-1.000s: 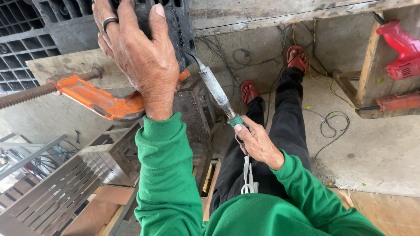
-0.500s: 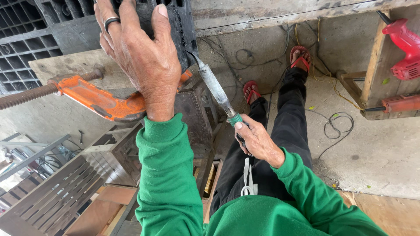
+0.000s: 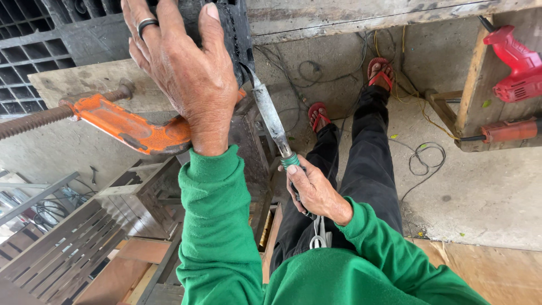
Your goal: The person uses a heated tool to melt and join sections of a black plastic crate while it is held by a clamp, occasionally wiping the area with a cloth.
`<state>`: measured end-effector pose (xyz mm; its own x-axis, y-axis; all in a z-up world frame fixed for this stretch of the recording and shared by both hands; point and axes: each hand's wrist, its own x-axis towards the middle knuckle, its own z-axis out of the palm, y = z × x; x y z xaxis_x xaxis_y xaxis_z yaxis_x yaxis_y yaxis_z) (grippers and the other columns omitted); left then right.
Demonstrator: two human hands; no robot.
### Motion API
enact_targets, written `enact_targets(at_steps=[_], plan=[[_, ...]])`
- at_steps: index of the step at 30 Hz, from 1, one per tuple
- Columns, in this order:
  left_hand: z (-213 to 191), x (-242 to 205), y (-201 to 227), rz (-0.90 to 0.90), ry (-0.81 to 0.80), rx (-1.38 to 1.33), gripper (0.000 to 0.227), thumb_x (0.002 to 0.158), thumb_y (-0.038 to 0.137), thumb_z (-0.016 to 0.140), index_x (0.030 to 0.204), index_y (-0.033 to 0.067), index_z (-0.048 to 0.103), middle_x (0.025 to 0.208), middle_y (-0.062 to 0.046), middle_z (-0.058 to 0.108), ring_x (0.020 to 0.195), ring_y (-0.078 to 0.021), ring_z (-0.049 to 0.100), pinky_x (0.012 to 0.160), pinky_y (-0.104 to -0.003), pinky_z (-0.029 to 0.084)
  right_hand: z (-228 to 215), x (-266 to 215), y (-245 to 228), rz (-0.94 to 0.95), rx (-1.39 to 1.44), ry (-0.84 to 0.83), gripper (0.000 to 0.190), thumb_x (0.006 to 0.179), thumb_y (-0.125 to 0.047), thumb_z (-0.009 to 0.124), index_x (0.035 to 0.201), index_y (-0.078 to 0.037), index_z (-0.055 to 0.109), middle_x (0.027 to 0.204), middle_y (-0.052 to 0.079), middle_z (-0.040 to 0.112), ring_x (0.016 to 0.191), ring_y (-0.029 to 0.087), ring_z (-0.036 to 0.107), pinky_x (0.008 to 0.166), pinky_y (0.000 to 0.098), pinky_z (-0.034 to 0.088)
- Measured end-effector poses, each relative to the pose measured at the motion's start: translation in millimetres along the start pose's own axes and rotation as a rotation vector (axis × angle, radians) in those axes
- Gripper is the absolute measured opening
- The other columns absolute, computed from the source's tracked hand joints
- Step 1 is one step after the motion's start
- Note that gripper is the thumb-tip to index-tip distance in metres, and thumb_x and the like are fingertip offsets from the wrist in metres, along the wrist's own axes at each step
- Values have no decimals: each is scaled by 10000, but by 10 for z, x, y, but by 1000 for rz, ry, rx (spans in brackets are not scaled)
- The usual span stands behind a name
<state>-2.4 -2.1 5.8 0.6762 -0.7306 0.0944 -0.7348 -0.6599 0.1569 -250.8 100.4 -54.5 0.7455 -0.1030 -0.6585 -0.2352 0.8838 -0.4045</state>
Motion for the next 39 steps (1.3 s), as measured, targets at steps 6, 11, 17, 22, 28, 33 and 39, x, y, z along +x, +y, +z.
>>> enact_targets(at_steps=[6, 11, 17, 22, 28, 33, 39], plan=[[36, -20, -17, -9, -14, 38, 486, 1042, 327, 717, 1398, 22, 586, 1585, -250, 361, 1511, -420, 320, 1257, -578, 290, 3, -13, -69, -10, -86, 9, 488, 1056, -473, 417, 1203, -23, 535, 575, 2, 450, 385, 92, 418, 376, 265, 419], [83, -42, -61, 22, 7, 33, 530, 1076, 319, 711, 1473, 13, 538, 1614, -247, 343, 1538, -425, 302, 1286, -586, 269, -14, 2, -61, 11, -122, 6, 502, 1036, -493, 421, 1206, -36, 543, 561, -12, 430, 379, 85, 424, 379, 271, 451], [30, -20, -6, 11, -21, 45, 507, 1052, 307, 707, 1421, -5, 553, 1595, -260, 346, 1519, -430, 307, 1264, -570, 283, -35, 16, -78, 18, -164, 6, 516, 1026, -495, 418, 1255, -46, 530, 527, -10, 427, 367, 86, 443, 382, 270, 464], [9, -18, 8, 11, -24, 28, 520, 1059, 308, 704, 1443, -5, 547, 1608, -261, 331, 1528, -429, 302, 1269, -579, 271, -23, 10, -86, 1, -165, 2, 529, 1038, -494, 414, 1272, -34, 531, 535, -19, 441, 378, 83, 453, 392, 270, 465], [35, -20, -12, 13, -22, 42, 555, 1071, 317, 703, 1475, -13, 514, 1614, -257, 326, 1534, -433, 295, 1277, -580, 274, -30, 30, -88, 27, -187, 21, 549, 1032, -485, 426, 1312, -21, 514, 514, -8, 439, 374, 95, 459, 400, 278, 461], [29, -15, -6, 10, -30, 67, 543, 1066, 316, 701, 1462, -5, 514, 1603, -258, 336, 1527, -432, 297, 1275, -582, 271, -39, 34, -94, 18, -222, 18, 568, 1032, -486, 417, 1333, -13, 507, 501, -1, 434, 367, 99, 466, 398, 279, 463], [14, -22, 5, 5, -41, 73, 548, 1081, 317, 691, 1485, 2, 499, 1613, -255, 341, 1539, -432, 288, 1282, -600, 271, -40, 45, -98, 12, -216, 17, 589, 1020, -487, 412, 1384, -26, 462, 509, -5, 446, 371, 99, 473, 395, 280, 472]])
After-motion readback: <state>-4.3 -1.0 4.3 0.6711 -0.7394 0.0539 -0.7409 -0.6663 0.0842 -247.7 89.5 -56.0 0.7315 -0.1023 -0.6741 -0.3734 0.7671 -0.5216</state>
